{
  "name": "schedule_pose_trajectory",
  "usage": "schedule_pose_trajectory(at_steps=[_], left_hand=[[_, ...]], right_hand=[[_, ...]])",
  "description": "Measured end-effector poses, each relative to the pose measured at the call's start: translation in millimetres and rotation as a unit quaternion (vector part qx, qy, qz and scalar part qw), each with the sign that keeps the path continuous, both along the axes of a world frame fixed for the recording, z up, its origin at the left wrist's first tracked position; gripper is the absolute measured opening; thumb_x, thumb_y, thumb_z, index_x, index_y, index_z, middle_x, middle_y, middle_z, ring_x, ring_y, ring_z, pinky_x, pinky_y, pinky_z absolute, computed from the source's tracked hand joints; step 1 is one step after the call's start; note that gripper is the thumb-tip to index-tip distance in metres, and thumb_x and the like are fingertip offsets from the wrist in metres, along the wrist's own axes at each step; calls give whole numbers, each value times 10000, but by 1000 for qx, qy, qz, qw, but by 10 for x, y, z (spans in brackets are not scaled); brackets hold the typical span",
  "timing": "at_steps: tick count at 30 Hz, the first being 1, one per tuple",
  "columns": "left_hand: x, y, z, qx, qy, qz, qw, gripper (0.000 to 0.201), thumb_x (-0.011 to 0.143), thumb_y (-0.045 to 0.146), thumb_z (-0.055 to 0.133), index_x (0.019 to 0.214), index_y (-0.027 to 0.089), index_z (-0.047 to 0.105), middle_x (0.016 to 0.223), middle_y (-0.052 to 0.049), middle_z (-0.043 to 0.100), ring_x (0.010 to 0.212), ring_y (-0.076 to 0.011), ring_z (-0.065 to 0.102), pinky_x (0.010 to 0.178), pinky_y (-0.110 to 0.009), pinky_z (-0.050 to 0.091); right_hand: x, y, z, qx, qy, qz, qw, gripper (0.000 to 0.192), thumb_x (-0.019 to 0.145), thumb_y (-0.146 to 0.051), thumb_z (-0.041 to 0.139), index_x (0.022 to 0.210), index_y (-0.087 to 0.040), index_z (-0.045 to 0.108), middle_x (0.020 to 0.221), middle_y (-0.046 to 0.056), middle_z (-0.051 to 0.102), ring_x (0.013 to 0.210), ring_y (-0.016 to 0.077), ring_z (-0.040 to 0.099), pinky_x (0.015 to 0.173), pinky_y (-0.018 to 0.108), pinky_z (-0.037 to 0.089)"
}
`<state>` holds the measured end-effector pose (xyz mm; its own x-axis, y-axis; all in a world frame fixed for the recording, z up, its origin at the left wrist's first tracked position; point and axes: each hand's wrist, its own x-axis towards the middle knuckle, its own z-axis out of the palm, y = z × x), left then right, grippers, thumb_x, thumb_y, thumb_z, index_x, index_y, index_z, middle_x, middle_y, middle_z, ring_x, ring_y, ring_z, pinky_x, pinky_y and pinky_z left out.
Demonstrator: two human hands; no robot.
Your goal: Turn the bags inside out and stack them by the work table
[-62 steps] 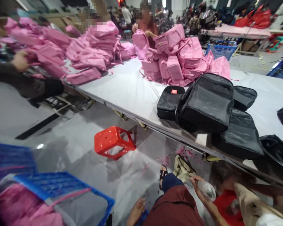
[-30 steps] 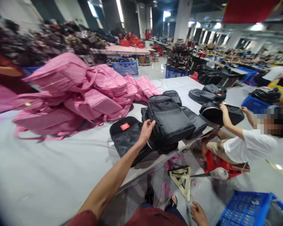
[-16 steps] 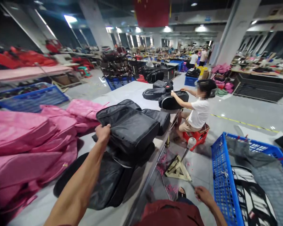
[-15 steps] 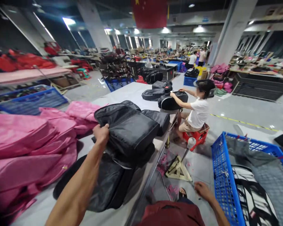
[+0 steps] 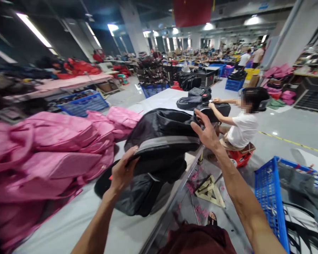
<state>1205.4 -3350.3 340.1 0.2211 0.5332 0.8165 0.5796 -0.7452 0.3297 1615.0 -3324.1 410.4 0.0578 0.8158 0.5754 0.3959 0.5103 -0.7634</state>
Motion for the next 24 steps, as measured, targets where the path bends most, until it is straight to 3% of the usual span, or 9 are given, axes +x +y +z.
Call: schedule_pose_trajectory(at_steps=[3, 6, 10, 14, 19, 24], left_hand=[[8, -131, -20, -29, -16, 14, 999, 316, 1130, 277, 674, 1436, 268, 751, 1446, -86, 824, 1393, -277, 769, 1251, -533, 617], [60, -299, 72, -22, -39, 75, 996, 361, 1106, 275, 728, 1467, 263, 737, 1453, -106, 815, 1375, -276, 778, 1208, -501, 647], [263, -577, 192, 68, -76, 135, 986, 501, 1035, 172, 824, 1510, 279, 706, 1391, -85, 831, 1309, -240, 802, 1133, -415, 674], [469, -815, 241, 132, -93, 167, 973, 426, 999, 128, 861, 1385, 276, 760, 1232, -41, 857, 1163, -205, 823, 1043, -366, 675], [616, -1097, 139, 128, -127, 198, 963, 213, 1020, 145, 837, 1188, 271, 801, 1072, -11, 830, 984, -177, 802, 908, -338, 668], [749, -1316, -18, 124, -140, 210, 960, 141, 1032, 188, 818, 1143, 266, 778, 1007, -21, 834, 966, -213, 804, 881, -391, 674]], right_hand=[[-294, 118, 326, 67, -125, 18, 990, 734, 1040, -755, 656, 1617, -303, 621, 1634, 120, 648, 1536, 343, 582, 1353, 586, 427], [-493, 128, 395, 101, -177, -16, 979, 692, 1030, -724, 680, 1550, -268, 662, 1465, 141, 716, 1390, 362, 650, 1254, 585, 505], [-625, 87, 345, 126, -190, -47, 972, 604, 1022, -697, 691, 1438, -259, 694, 1356, 143, 738, 1283, 366, 675, 1171, 561, 543], [-623, -8, 275, 129, -182, -63, 973, 596, 1008, -731, 678, 1350, -243, 698, 1301, 148, 755, 1238, 371, 689, 1126, 554, 555], [-454, -256, 85, 101, -183, -100, 973, 609, 981, -756, 691, 1309, -243, 694, 1223, 133, 772, 1143, 356, 708, 1042, 533, 571], [-263, -528, -73, 90, -183, -105, 973, 547, 974, -703, 696, 1284, -252, 681, 1227, 156, 775, 1134, 376, 731, 1019, 550, 587]])
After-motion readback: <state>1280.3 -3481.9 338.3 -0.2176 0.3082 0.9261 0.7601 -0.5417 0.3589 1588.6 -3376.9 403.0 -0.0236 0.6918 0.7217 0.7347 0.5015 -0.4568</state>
